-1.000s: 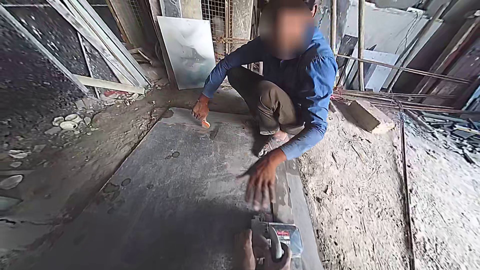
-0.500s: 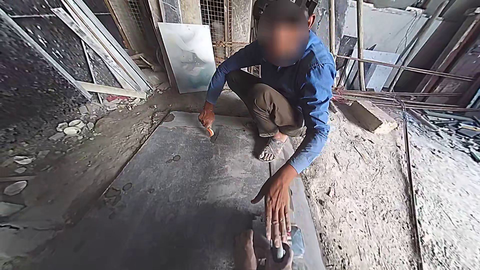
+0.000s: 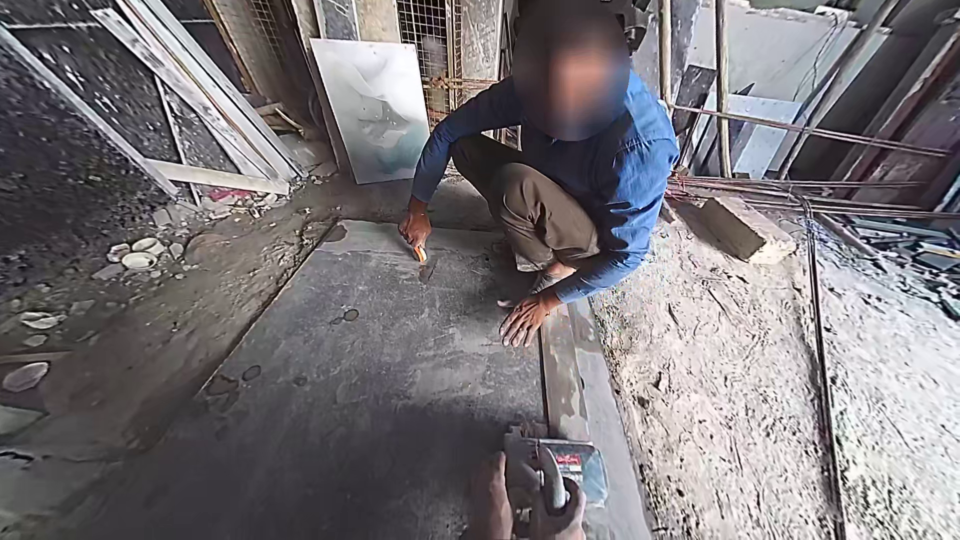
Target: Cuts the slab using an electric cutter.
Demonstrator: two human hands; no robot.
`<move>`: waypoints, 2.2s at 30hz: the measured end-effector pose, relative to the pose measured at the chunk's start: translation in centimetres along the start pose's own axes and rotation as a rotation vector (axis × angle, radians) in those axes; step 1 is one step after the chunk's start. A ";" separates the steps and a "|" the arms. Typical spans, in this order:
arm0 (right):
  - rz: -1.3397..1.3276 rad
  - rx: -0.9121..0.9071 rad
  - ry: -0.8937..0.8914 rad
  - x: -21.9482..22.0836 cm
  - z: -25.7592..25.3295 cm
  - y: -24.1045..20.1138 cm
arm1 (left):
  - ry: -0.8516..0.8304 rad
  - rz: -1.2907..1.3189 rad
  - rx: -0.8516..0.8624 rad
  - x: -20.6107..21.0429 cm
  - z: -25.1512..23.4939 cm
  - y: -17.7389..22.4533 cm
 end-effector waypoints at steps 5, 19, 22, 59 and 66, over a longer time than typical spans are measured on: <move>0.018 -0.006 -0.010 0.0 -0.1 -0.1 | 0.039 0.015 0.009 0.5 -0.3 -0.4; -0.035 -0.016 -0.200 -0.8 -1.8 -0.6 | 0.019 -0.003 0.000 0.6 -1.2 -0.5; -0.090 -0.066 -0.310 -0.7 -3.2 0.0 | 0.049 0.025 0.014 0.8 -1.1 -0.3; 0.050 0.058 -0.157 -1.1 -1.9 -3.1 | 0.028 0.036 0.168 -1.7 -1.2 1.7; -0.007 -0.084 -0.040 1.7 -3.6 -2.1 | 0.316 -0.033 -0.016 3.0 -3.5 -0.6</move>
Point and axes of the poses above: each hand's wrist, its own z-axis away from the middle knuckle, its own x-axis out of the palm, y = z × x, the point moved 2 cm from there along -z, towards the middle knuckle, and after that the axes turned 11 degrees about x, right-handed, at the moved point
